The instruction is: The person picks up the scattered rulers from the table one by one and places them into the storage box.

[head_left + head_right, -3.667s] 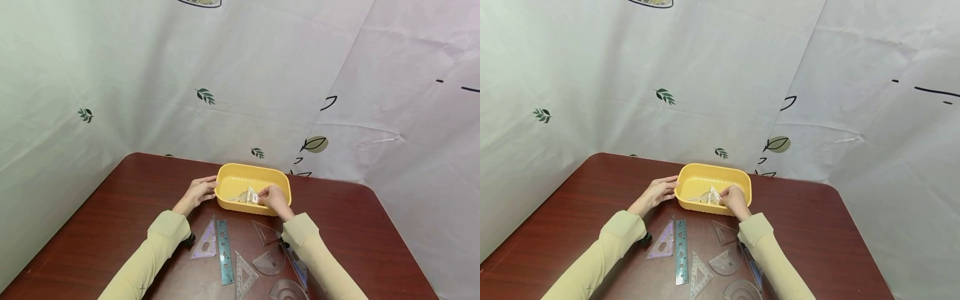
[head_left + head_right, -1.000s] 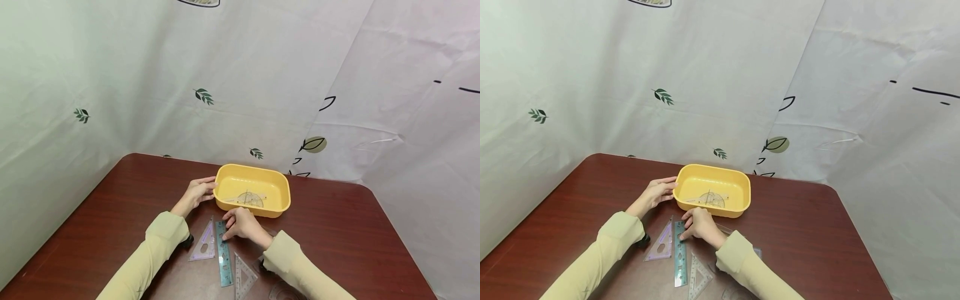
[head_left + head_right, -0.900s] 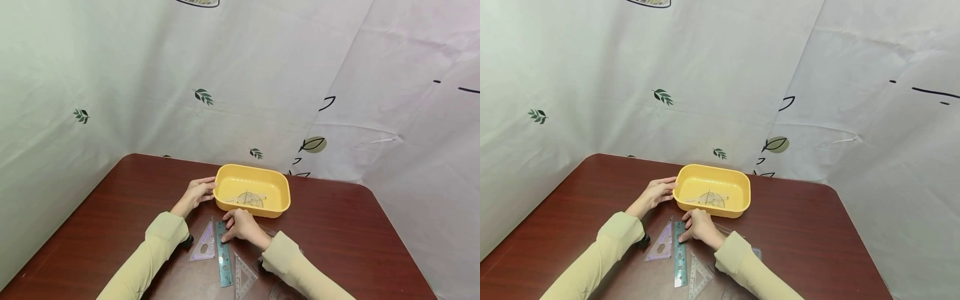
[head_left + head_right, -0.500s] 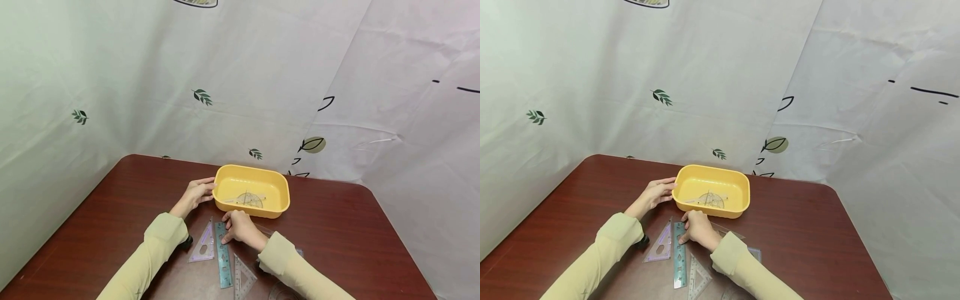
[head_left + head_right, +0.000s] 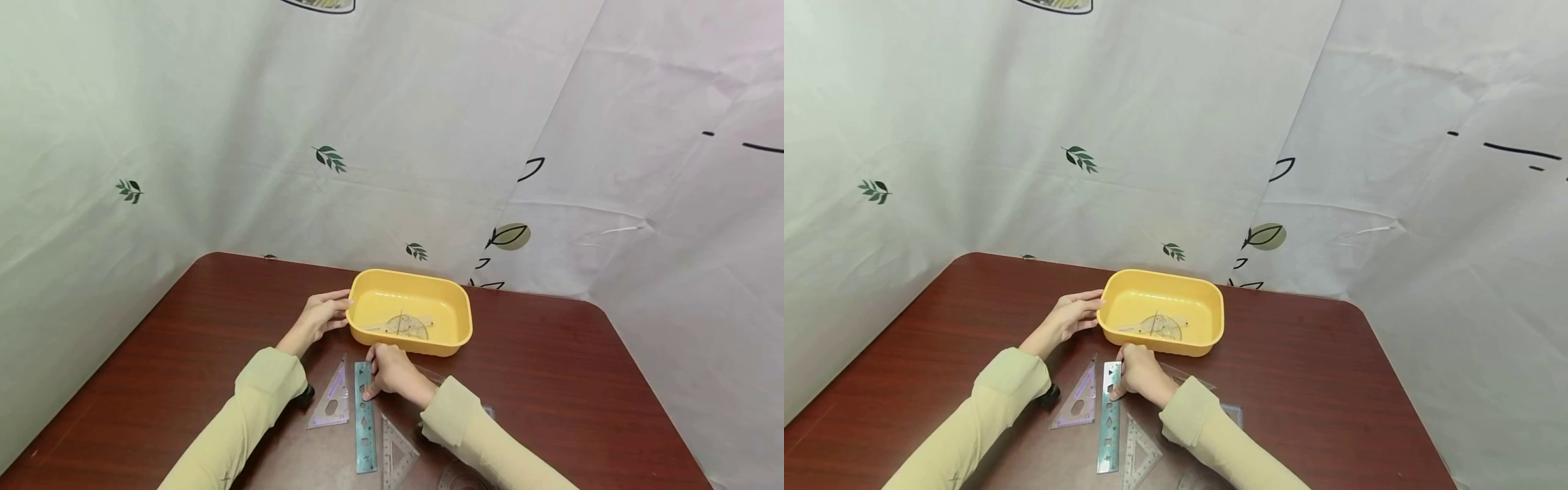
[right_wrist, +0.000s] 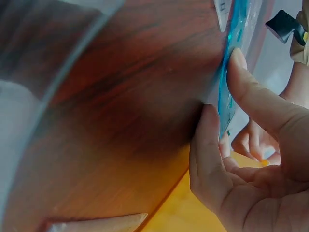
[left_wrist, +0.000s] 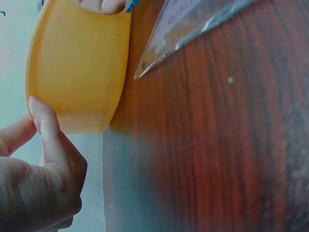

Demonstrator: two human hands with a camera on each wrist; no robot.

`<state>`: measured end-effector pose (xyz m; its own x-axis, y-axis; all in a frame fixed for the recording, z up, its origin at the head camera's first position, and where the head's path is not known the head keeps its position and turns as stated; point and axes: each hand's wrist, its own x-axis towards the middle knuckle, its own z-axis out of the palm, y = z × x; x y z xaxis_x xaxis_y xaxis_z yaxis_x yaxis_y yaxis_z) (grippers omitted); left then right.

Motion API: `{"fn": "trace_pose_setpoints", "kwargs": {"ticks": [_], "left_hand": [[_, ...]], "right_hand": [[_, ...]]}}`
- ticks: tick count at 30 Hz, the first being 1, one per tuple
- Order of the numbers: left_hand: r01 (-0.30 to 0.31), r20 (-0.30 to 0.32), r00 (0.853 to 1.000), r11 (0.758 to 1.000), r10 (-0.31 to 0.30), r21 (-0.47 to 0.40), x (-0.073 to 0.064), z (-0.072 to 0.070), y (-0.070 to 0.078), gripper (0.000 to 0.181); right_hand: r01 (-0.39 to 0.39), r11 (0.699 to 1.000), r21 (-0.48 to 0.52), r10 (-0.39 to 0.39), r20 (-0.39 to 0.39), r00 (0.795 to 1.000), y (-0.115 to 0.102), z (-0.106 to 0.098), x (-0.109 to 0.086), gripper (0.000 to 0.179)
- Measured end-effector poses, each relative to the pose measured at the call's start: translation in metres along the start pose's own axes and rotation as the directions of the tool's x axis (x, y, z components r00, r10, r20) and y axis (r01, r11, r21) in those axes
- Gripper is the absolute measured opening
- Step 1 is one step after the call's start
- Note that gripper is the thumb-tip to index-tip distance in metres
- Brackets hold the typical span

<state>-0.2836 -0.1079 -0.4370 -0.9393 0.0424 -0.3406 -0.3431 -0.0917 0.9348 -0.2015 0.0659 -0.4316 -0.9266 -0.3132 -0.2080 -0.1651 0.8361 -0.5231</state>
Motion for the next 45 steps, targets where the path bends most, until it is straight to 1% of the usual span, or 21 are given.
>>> {"fn": "trace_pose_setpoints", "kwargs": {"ticks": [8, 19, 23, 25, 26, 30, 33, 34, 38, 40, 42, 45], "left_hand": [[-0.001, 0.003, 1.000, 1.000, 0.001, -0.013, 0.000, 0.000, -0.002, 0.046], [0.003, 0.007, 1.000, 1.000, -0.003, -0.008, 0.000, 0.001, -0.001, 0.047], [0.003, 0.008, 1.000, 1.000, -0.003, -0.009, 0.001, 0.000, 0.000, 0.047], [0.004, 0.007, 1.000, 1.000, -0.004, -0.008, 0.001, 0.000, 0.000, 0.047], [0.003, 0.009, 1.000, 1.000, -0.003, -0.006, 0.000, 0.000, 0.001, 0.048], [0.004, 0.009, 1.000, 1.000, -0.004, -0.001, 0.000, 0.000, 0.001, 0.047], [0.009, 0.004, 1.000, 1.000, -0.009, 0.004, 0.000, 0.000, 0.002, 0.047], [0.010, 0.005, 1.000, 1.000, -0.010, 0.006, 0.000, 0.000, 0.002, 0.047], [0.010, 0.003, 1.000, 1.000, -0.010, 0.007, 0.000, 0.000, 0.002, 0.047], [0.007, 0.007, 1.000, 1.000, -0.007, 0.009, 0.000, 0.000, 0.002, 0.047], [0.012, -0.003, 1.000, 1.000, -0.012, 0.006, 0.000, 0.000, 0.001, 0.047], [0.007, -0.005, 1.000, 1.000, -0.007, 0.001, 0.001, 0.000, 0.000, 0.047]], "right_hand": [[0.003, 0.994, 0.105, -0.004, 0.006, 1.000, 0.006, -0.001, 0.001, 0.049], [0.030, 0.988, 0.148, -0.036, 0.038, 0.999, 0.009, -0.002, 0.000, 0.049], [0.027, 0.979, 0.203, -0.041, 0.066, 0.997, 0.008, -0.003, -0.002, 0.047], [0.013, 0.963, 0.271, -0.039, 0.090, 0.995, 0.007, -0.003, -0.003, 0.046], [0.003, 0.949, 0.314, -0.037, 0.105, 0.994, 0.007, -0.003, -0.004, 0.045], [-0.051, 0.876, 0.480, -0.031, 0.162, 0.986, 0.007, -0.001, -0.007, 0.040], [-0.065, 0.828, 0.557, -0.062, 0.206, 0.977, 0.007, -0.001, -0.009, 0.035], [-0.064, 0.817, 0.573, -0.077, 0.219, 0.973, 0.007, -0.002, -0.010, 0.034], [-0.049, 0.785, 0.618, -0.136, 0.249, 0.959, 0.006, -0.004, -0.012, 0.035], [-0.038, 0.779, 0.626, -0.149, 0.243, 0.959, 0.006, -0.005, -0.012, 0.037], [-0.030, 0.773, 0.633, -0.157, 0.236, 0.959, 0.007, -0.006, -0.012, 0.038], [-0.014, 0.764, 0.646, -0.172, 0.223, 0.960, 0.009, -0.009, -0.011, 0.035]]}}
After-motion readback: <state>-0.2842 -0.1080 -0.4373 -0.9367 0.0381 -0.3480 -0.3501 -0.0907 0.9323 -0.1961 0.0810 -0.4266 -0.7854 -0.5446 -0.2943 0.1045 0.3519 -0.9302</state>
